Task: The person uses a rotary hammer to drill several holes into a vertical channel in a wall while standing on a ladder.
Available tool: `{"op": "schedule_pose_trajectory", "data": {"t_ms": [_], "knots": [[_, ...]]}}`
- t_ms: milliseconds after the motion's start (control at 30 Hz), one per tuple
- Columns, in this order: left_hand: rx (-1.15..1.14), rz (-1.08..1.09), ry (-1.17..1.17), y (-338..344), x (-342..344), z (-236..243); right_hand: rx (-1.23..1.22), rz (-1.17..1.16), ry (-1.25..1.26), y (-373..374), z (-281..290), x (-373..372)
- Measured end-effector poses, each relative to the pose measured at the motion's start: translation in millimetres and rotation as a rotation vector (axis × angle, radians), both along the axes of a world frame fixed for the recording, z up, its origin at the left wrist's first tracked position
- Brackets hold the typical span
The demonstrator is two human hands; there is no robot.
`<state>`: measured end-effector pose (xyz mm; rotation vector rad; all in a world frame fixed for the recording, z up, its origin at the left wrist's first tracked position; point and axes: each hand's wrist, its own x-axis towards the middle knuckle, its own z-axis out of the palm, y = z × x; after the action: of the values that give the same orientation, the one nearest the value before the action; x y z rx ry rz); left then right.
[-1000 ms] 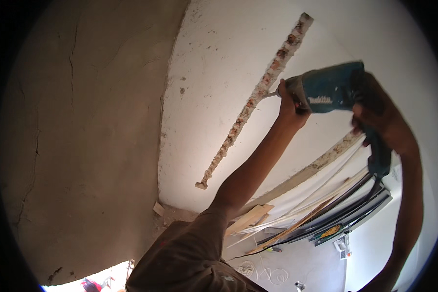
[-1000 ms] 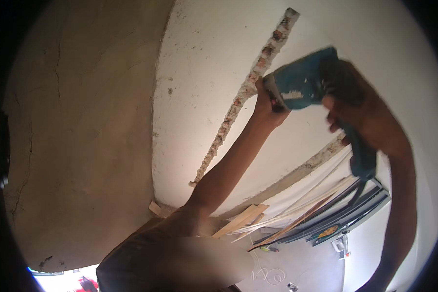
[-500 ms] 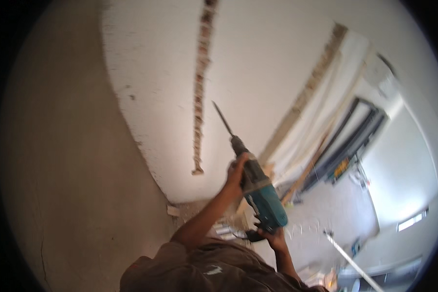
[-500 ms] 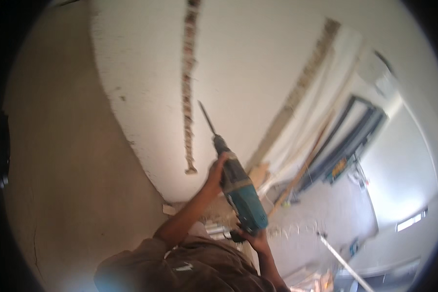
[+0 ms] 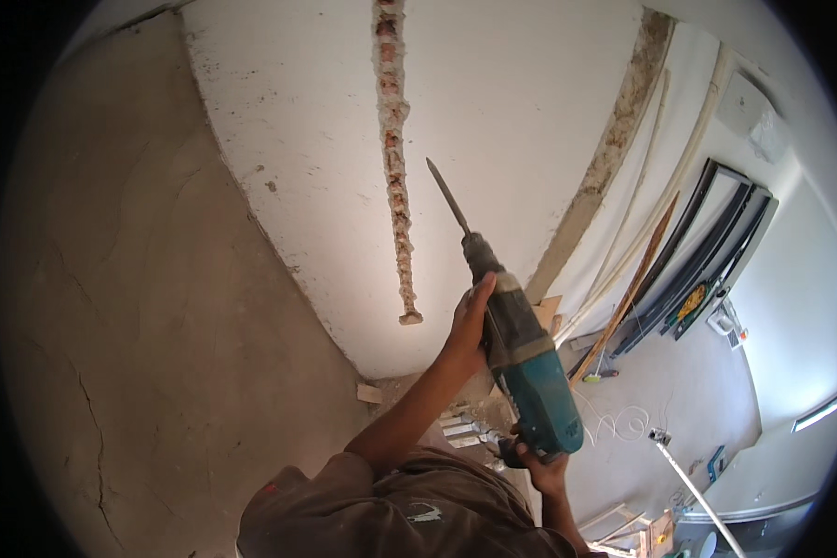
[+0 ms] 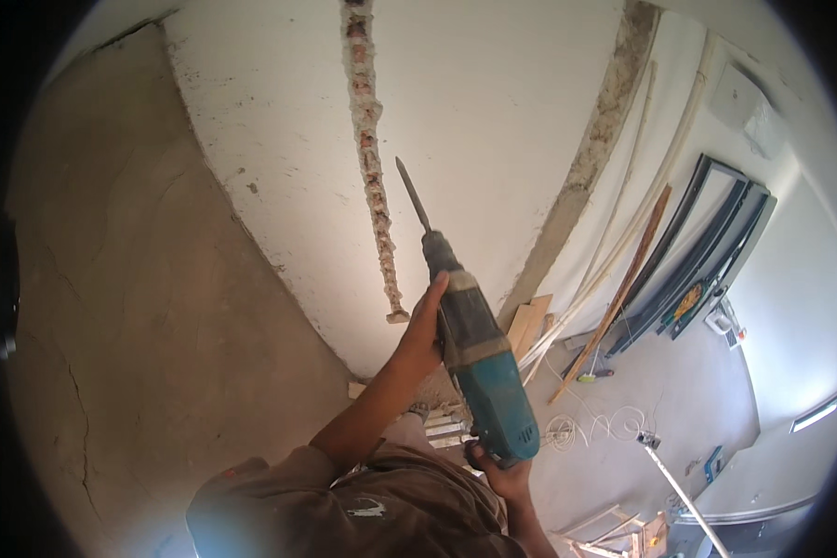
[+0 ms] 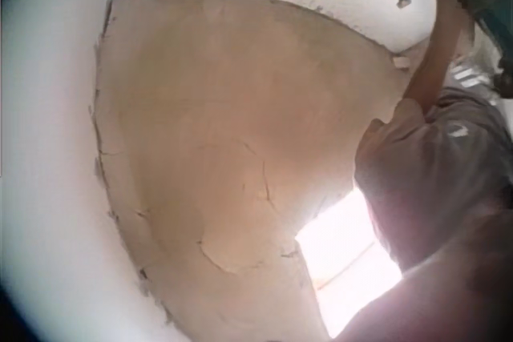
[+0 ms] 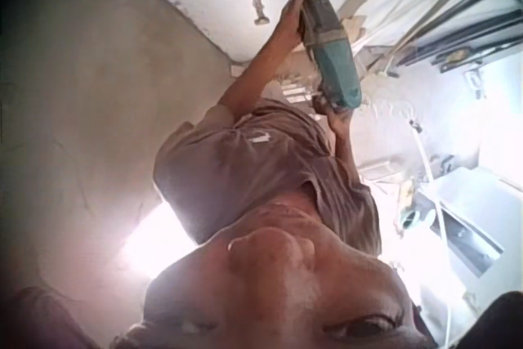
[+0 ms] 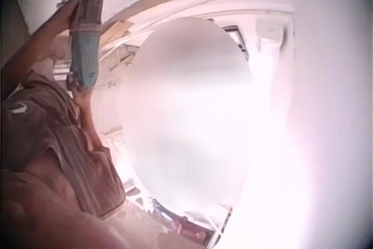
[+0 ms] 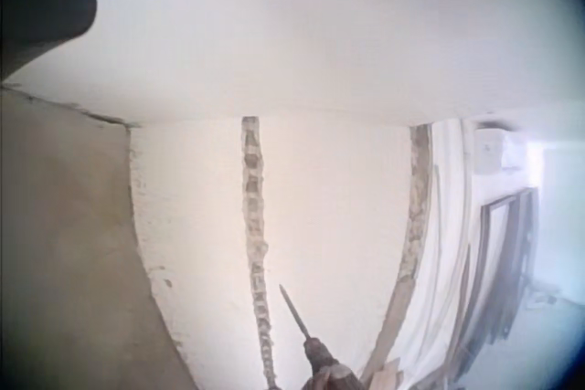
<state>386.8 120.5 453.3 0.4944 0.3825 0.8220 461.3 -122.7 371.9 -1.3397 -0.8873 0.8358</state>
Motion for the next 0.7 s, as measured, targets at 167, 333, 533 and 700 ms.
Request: {"op": "schedule_pose_trajectory", "data": {"t_ms": [167, 333, 533, 700], "knots": [[0.120, 0.030, -0.181, 52, -2, 58, 0.125, 0.115, -0.166, 57, 138, 26], [0.115, 0.043, -0.461, 86, -1, 105, 0.063, 0.122, -0.449, 97, 243, 12], [0.103, 0.056, -0.616, 128, -1, 114, 0.026, 0.195, -0.671, 140, 294, -7], [0.154, 0.054, -0.726, 164, -1, 118, 0.029, 0.221, -0.851, 177, 319, -21]]}}
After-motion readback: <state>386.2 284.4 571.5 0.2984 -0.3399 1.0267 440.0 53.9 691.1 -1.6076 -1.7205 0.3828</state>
